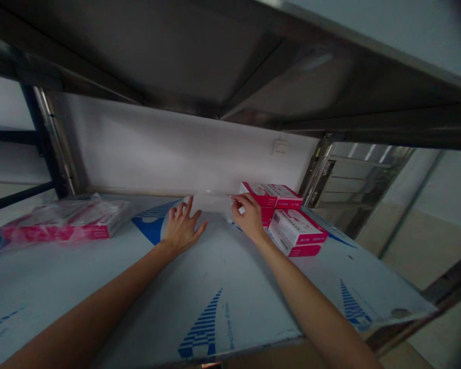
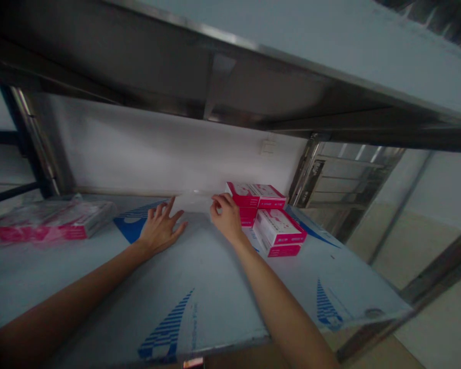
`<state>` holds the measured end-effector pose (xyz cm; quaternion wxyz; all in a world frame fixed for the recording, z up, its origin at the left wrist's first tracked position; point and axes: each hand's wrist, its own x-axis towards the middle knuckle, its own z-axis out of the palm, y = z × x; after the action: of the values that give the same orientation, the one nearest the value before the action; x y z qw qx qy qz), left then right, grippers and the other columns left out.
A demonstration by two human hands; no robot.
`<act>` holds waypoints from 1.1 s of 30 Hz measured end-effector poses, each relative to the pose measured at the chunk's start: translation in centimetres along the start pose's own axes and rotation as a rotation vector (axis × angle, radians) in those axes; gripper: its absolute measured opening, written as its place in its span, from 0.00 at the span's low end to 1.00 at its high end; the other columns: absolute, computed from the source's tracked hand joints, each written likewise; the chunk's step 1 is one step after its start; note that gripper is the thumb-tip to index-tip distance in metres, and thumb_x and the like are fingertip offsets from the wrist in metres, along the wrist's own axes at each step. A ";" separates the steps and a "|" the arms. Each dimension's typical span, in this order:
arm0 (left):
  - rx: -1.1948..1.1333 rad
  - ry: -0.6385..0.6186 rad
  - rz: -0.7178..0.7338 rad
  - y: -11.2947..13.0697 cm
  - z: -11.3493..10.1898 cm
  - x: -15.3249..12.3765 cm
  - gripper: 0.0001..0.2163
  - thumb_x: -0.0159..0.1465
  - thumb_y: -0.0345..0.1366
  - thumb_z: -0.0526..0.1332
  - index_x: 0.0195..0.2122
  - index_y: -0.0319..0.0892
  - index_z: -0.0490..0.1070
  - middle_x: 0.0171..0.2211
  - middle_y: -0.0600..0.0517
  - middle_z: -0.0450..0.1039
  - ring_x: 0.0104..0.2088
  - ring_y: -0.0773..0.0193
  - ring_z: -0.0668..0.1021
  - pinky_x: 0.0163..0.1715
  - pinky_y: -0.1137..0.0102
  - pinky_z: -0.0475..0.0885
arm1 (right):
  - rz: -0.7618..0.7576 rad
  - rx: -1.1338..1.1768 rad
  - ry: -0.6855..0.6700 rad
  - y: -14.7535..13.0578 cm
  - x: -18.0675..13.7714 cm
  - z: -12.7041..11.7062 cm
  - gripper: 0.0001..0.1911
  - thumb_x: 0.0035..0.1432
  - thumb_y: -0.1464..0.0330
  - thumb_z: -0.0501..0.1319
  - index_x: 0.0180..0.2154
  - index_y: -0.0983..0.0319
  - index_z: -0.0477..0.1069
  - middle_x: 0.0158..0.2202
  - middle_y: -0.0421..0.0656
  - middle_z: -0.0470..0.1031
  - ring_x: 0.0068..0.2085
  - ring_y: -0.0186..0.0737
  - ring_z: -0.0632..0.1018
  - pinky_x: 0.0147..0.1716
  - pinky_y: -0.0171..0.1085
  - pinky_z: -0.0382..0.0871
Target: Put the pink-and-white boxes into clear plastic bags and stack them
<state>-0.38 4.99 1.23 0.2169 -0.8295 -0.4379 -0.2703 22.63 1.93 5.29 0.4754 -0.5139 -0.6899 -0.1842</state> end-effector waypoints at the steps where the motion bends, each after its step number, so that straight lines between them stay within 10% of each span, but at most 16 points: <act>1: -0.003 0.002 -0.001 -0.2 -0.2 0.2 0.22 0.72 0.51 0.52 0.53 0.43 0.76 0.64 0.37 0.65 0.56 0.38 0.70 0.49 0.49 0.65 | -0.014 0.005 0.018 0.2 0.0 -0.2 0.11 0.62 0.71 0.58 0.42 0.60 0.77 0.40 0.45 0.75 0.38 0.37 0.78 0.43 0.35 0.74; 12: 0.005 0.107 0.160 -3.6 -2.4 1.5 0.11 0.70 0.31 0.56 0.46 0.42 0.78 0.42 0.42 0.76 0.48 0.47 0.72 0.46 0.57 0.68 | -0.134 -0.114 -0.252 1.7 -0.6 -0.7 0.12 0.59 0.75 0.59 0.38 0.61 0.81 0.39 0.46 0.71 0.39 0.40 0.74 0.42 0.39 0.73; 20: 0.047 -0.034 0.214 -3.1 -3.4 1.3 0.31 0.59 0.16 0.54 0.61 0.47 0.69 0.46 0.43 0.67 0.46 0.51 0.69 0.45 0.59 0.68 | -0.199 -0.230 -0.420 -0.5 -0.7 -1.8 0.22 0.60 0.78 0.51 0.52 0.57 0.73 0.53 0.47 0.66 0.35 0.34 0.72 0.35 0.36 0.70; 27: 0.033 -0.077 0.176 -2.5 -3.9 1.4 0.08 0.64 0.31 0.60 0.37 0.40 0.81 0.42 0.41 0.67 0.47 0.48 0.69 0.46 0.57 0.67 | -0.233 -0.402 -0.590 -0.7 -0.7 -2.4 0.26 0.61 0.75 0.52 0.58 0.52 0.70 0.68 0.44 0.60 0.39 0.39 0.78 0.38 0.40 0.72; 30: 0.001 -0.068 0.148 -2.2 -4.2 1.6 0.23 0.71 0.46 0.55 0.28 0.37 0.80 0.37 0.40 0.68 0.46 0.47 0.70 0.48 0.54 0.67 | -0.158 -0.375 -0.597 -0.3 -1.0 -1.9 0.28 0.58 0.77 0.53 0.59 0.55 0.70 0.63 0.45 0.71 0.48 0.46 0.79 0.46 0.43 0.73; 33: 0.026 -0.095 0.131 -2.1 -4.2 1.7 0.23 0.74 0.42 0.51 0.31 0.37 0.81 0.36 0.40 0.69 0.47 0.48 0.71 0.49 0.55 0.68 | -0.092 -0.327 -0.604 -0.1 -1.1 -1.3 0.20 0.58 0.75 0.55 0.48 0.60 0.78 0.48 0.47 0.81 0.48 0.47 0.80 0.50 0.43 0.73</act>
<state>-2.43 4.65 5.80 0.2238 -0.8654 -0.3960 -0.2102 23.19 0.30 4.99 0.1521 -0.5830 -0.7833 -0.1532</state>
